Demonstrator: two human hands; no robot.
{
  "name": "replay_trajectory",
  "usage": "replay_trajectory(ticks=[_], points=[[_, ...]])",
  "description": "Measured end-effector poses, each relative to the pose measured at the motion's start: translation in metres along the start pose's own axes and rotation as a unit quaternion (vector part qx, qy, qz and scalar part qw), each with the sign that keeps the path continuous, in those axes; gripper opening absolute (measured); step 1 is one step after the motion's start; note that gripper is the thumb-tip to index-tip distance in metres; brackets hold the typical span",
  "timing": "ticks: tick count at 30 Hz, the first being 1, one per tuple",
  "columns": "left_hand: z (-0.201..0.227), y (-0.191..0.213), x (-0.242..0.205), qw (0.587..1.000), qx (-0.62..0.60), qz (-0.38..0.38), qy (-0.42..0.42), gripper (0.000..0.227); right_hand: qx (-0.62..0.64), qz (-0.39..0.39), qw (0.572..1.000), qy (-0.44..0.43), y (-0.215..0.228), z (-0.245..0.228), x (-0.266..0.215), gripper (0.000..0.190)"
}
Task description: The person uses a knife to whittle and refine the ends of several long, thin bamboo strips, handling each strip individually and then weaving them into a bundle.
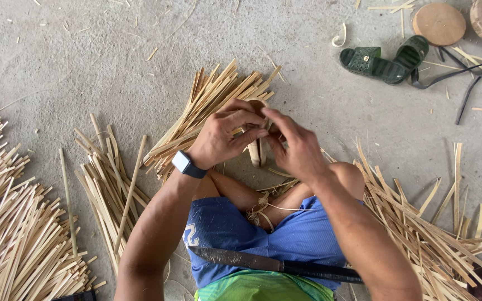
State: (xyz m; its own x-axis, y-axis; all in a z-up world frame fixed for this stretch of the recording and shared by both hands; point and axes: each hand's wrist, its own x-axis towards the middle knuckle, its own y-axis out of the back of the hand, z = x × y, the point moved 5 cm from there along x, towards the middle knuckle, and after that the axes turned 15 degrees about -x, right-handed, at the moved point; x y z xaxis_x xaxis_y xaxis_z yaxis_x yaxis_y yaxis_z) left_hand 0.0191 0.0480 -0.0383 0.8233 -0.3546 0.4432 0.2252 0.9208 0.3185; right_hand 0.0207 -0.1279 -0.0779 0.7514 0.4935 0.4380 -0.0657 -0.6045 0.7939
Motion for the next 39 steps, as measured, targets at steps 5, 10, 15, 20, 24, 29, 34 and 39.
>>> replay_trajectory(ticks=[5, 10, 15, 20, 24, 29, 34, 39], points=[[0.024, -0.004, 0.006, 0.977, 0.186, -0.021, -0.106, 0.038, 0.118, 0.091, 0.985, -0.082, -0.009, -0.015, -0.024, 0.042], [0.029, -0.009, 0.011, 0.973, 0.19, -0.021, -0.131, 0.04, 0.141, 0.164, 0.963, -0.161, -0.002, -0.016, -0.019, 0.049], [0.016, -0.014, 0.009, 0.995, 0.046, -0.06, -0.072, 0.02, 0.118, 0.121, 0.974, -0.151, 0.014, -0.007, -0.013, 0.036], [0.032, -0.021, 0.011, 0.984, 0.086, -0.061, -0.142, 0.027, 0.072, 0.099, 0.987, -0.108, 0.023, 0.002, -0.015, 0.034], [0.032, -0.029, 0.016, 0.986, 0.012, -0.093, -0.139, 0.021, 0.094, 0.061, 0.991, -0.069, 0.024, 0.01, -0.019, 0.024], [0.017, -0.029, 0.01, 0.992, -0.022, -0.115, -0.056, 0.022, 0.112, 0.028, 0.993, -0.025, 0.031, 0.02, -0.025, 0.023], [0.019, -0.026, 0.003, 0.989, -0.027, -0.125, -0.07, 0.022, 0.121, 0.017, 0.992, -0.023, 0.033, 0.025, -0.03, 0.021], [0.001, 0.002, -0.025, 0.99, -0.031, -0.1, -0.096, 0.016, 0.263, 0.112, 0.932, -0.223, 0.042, 0.108, -0.069, 0.007]])
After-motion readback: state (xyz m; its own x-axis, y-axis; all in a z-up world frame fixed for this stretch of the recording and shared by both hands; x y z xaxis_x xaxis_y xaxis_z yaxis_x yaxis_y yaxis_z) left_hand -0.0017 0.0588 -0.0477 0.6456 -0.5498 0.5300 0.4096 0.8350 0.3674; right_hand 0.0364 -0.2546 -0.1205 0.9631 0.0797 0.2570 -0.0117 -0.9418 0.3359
